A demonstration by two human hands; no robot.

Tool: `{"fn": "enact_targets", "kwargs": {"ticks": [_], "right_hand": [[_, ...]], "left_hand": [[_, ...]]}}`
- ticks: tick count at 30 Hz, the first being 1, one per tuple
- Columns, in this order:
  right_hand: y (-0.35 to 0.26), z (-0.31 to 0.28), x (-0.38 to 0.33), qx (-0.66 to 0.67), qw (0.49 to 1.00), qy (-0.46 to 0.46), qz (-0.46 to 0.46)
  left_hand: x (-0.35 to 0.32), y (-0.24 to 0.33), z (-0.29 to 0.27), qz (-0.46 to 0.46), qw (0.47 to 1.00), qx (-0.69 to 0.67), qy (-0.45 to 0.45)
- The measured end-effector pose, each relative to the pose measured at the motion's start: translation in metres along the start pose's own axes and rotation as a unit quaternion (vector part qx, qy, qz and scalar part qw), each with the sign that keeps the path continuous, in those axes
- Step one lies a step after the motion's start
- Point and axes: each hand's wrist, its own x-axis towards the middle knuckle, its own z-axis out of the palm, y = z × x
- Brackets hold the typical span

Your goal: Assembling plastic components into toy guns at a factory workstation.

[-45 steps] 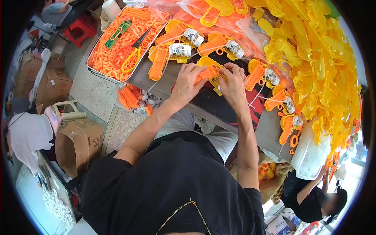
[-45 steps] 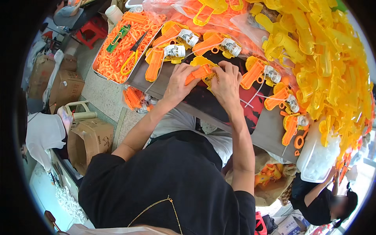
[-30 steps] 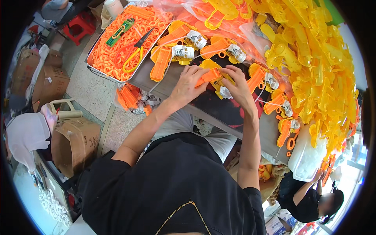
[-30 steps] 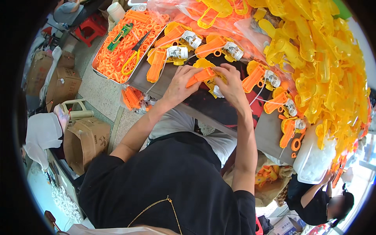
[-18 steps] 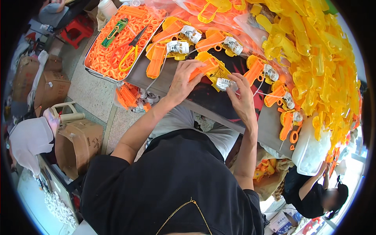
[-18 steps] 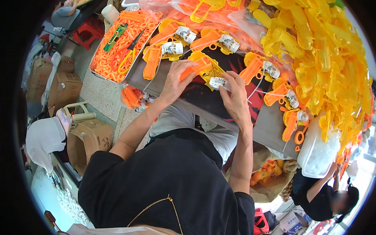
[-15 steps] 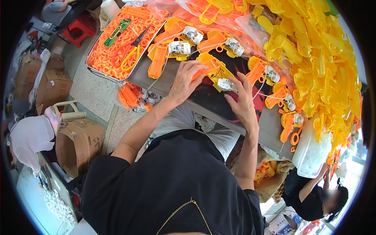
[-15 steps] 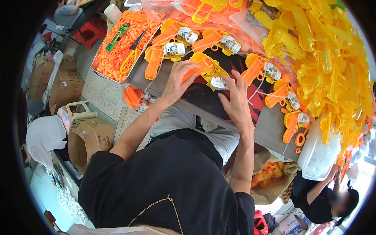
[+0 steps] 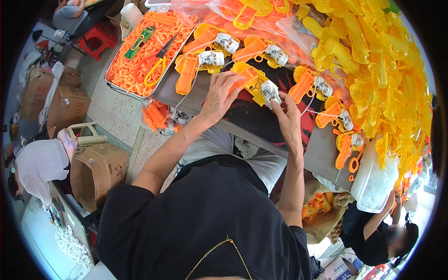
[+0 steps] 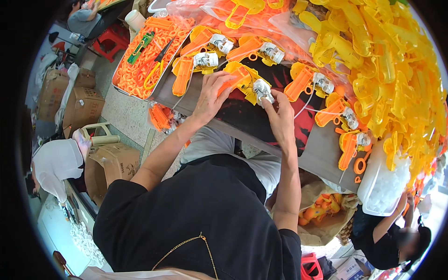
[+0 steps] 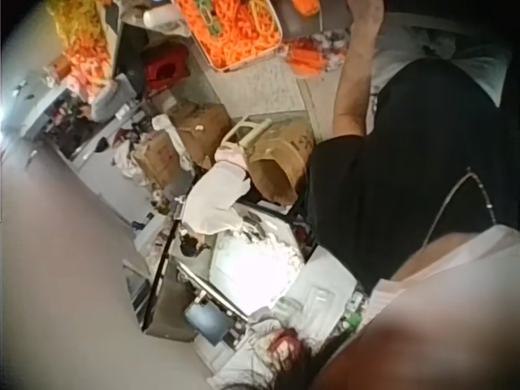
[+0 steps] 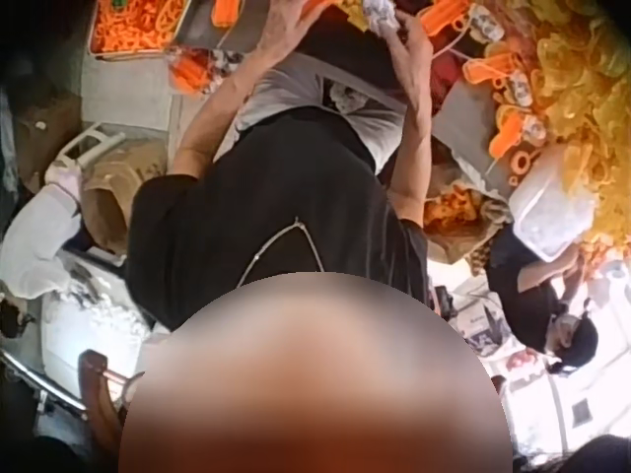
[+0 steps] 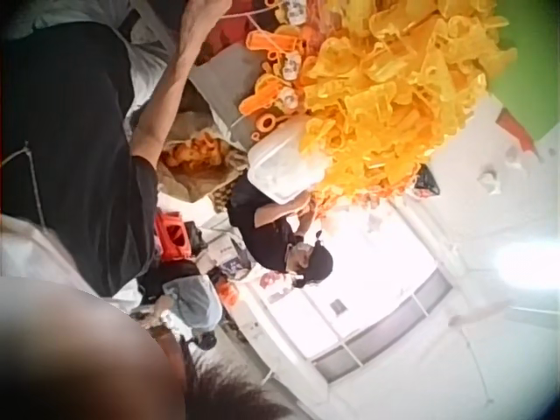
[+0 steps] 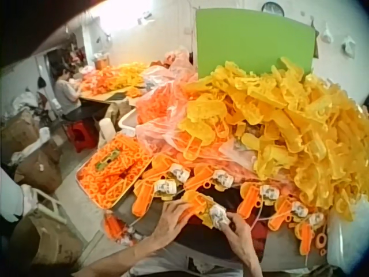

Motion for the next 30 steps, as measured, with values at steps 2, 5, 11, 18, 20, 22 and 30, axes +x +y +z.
{"fn": "enact_targets", "kwargs": {"ticks": [2,5,11,18,20,22,30], "right_hand": [[-0.002,0.005,-0.003,-0.084,0.995,0.037,-0.047],[-0.008,0.014,-0.002,-0.236,0.933,0.127,-0.241],[-0.001,0.014,0.006,0.006,0.997,0.073,-0.038],[0.008,0.008,0.015,0.215,0.974,0.053,0.044],[0.002,0.006,0.020,0.249,0.965,0.044,0.068],[-0.002,0.002,0.023,0.212,0.975,0.039,0.059],[-0.009,0.000,0.028,0.072,0.996,0.049,-0.002]], "left_hand": [[0.000,0.000,0.002,0.004,1.000,0.006,0.002],[0.001,-0.002,0.002,0.006,1.000,0.020,0.004],[-0.001,-0.003,0.005,0.017,0.999,0.042,-0.003],[-0.005,-0.002,0.005,0.025,0.996,0.083,-0.016],[-0.010,0.002,0.000,0.020,0.996,0.090,-0.014],[-0.004,0.014,-0.007,0.018,0.996,0.089,-0.019],[0.074,0.033,0.008,0.220,0.960,0.095,-0.146]]}}
